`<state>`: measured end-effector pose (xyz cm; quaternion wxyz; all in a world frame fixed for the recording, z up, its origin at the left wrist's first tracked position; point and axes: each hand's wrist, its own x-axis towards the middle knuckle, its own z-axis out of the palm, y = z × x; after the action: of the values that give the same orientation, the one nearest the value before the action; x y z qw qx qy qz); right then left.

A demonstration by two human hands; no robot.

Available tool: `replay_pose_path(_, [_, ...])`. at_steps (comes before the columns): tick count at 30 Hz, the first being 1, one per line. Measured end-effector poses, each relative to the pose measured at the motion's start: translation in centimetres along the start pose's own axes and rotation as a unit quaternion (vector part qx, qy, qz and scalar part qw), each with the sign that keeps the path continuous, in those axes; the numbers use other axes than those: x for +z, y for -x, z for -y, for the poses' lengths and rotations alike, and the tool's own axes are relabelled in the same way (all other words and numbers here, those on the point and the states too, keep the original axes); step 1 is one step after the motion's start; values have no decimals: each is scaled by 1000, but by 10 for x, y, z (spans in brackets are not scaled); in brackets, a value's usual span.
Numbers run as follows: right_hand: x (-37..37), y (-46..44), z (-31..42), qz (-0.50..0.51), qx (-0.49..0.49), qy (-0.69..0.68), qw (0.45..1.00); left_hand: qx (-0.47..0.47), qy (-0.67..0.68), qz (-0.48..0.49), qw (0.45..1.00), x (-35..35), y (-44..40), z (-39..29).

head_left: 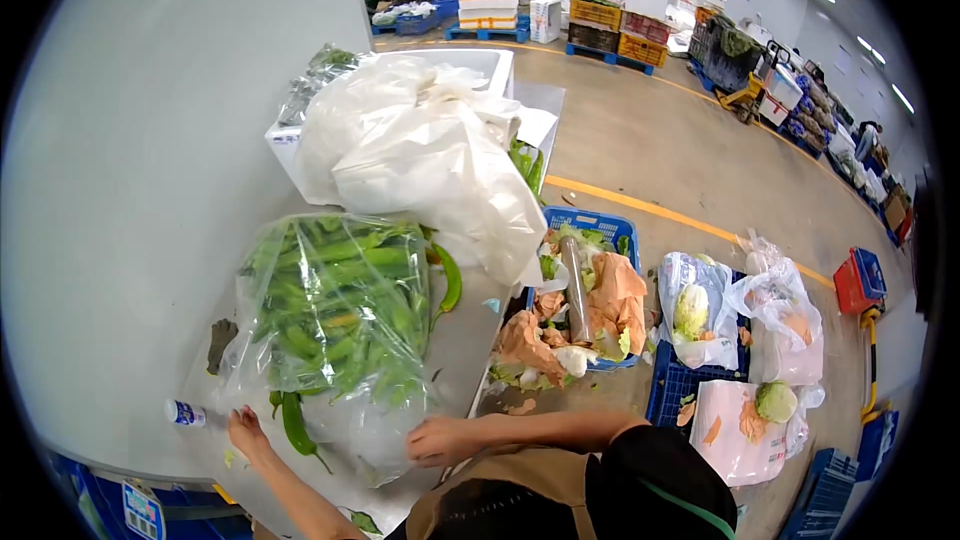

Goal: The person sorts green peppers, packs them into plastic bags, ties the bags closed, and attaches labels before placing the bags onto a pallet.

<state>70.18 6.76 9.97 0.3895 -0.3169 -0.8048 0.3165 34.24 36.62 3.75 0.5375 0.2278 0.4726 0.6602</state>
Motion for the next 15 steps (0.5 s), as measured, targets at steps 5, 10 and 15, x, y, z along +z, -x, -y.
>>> replay_pose_path(5, [-35, 95, 27, -112, 122, -43, 985, 96, -254, -118, 955, 7, 104, 21])
replay_pose_path(10, [-55, 240, 50, -156, 338, -15, 928, 371, -343, 9, 863, 102, 283, 47])
replay_pose_path(15, [-44, 377, 96, -219, 507, -264, 791, 253, -407, 312, 820, 196, 459, 137])
